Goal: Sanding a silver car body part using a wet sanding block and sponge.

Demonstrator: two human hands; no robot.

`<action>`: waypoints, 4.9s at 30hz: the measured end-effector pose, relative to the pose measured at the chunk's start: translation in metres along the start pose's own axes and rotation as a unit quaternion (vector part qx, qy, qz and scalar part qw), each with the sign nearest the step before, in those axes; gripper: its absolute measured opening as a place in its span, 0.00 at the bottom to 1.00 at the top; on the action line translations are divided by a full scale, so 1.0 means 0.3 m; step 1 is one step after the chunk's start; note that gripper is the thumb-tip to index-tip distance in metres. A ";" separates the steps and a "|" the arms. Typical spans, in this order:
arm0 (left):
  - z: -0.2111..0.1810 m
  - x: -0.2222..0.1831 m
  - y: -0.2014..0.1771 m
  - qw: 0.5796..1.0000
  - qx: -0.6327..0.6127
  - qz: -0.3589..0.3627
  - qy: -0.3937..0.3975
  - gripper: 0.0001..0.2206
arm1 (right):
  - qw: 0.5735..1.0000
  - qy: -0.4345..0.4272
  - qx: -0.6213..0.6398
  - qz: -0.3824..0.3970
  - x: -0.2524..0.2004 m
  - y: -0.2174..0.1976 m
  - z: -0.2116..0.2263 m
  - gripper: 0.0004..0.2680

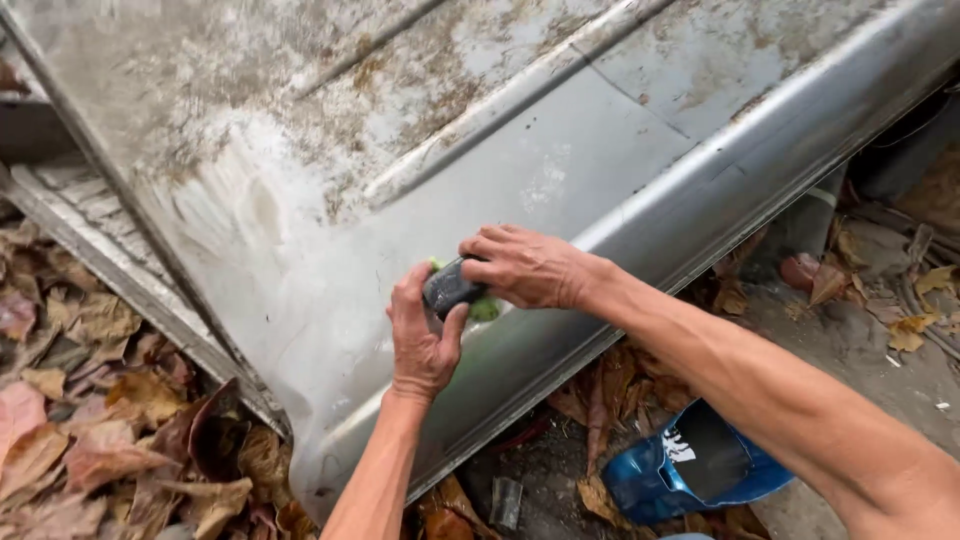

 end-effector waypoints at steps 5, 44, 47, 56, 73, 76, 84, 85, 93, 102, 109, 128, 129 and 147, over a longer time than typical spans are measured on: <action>0.006 -0.003 -0.016 0.995 -0.048 -0.004 -0.089 0.34 | 0.934 0.296 0.176 -0.092 -0.120 -0.037 -0.052 0.09; 0.065 -0.029 -0.179 0.960 0.271 0.054 -0.045 0.16 | 0.851 0.469 -0.209 -0.109 -0.347 -0.060 -0.647 0.09; 0.062 0.000 -0.181 0.959 0.277 0.050 -0.026 0.17 | 0.854 0.480 -0.173 -0.107 -0.163 -0.032 -0.222 0.15; 0.063 -0.023 -0.182 0.959 0.276 0.054 -0.037 0.16 | 0.748 0.654 -0.106 -0.029 -0.356 -0.071 -0.501 0.12; 0.086 -0.045 -0.183 0.957 0.275 0.087 -0.037 0.17 | 0.657 0.750 -0.062 0.037 -0.222 -0.084 -0.293 0.14; 0.098 -0.037 -0.173 0.956 0.277 0.085 -0.040 0.17 | 0.681 0.731 -0.016 0.045 -0.194 -0.097 -0.308 0.13; 0.091 -0.052 -0.176 0.954 0.285 0.082 -0.037 0.16 | 0.601 0.795 -0.082 0.037 -0.403 -0.060 -0.519 0.21; 0.092 -0.050 -0.176 0.954 0.286 0.085 -0.040 0.16 | 0.629 0.775 -0.036 0.045 -0.301 -0.084 -0.395 0.17; 0.092 -0.035 -0.176 0.957 0.275 0.087 -0.040 0.15 | 0.651 0.755 -0.037 0.063 -0.376 -0.106 -0.588 0.18; 0.109 -0.054 -0.174 0.956 0.280 0.083 -0.014 0.29 | 0.755 0.652 -0.045 0.052 -0.041 -0.020 -0.060 0.20; 0.092 -0.045 -0.177 0.955 0.281 0.089 -0.019 0.23 | 0.721 0.676 -0.148 -0.047 -0.415 0.007 -0.647 0.13; 0.075 -0.034 -0.185 0.953 0.287 0.093 -0.029 0.22 | 0.678 0.734 0.036 0.011 -0.159 -0.076 -0.171 0.10; 0.069 -0.039 -0.183 0.952 0.288 0.095 -0.031 0.22 | 0.677 0.735 0.038 0.014 -0.210 -0.089 -0.250 0.10; 0.069 -0.042 -0.170 0.950 0.294 0.096 -0.038 0.22 | 0.720 0.664 -0.190 -0.068 -0.338 -0.017 -0.577 0.14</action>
Point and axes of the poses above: each hand's wrist, its own x-axis towards the middle knuckle, its own y-axis out of the palm, z = x × y, the point moved 4 cm from there along x, towards the middle knuckle, and after that the axes turned 11 degrees about -x, right-handed, at the moved point
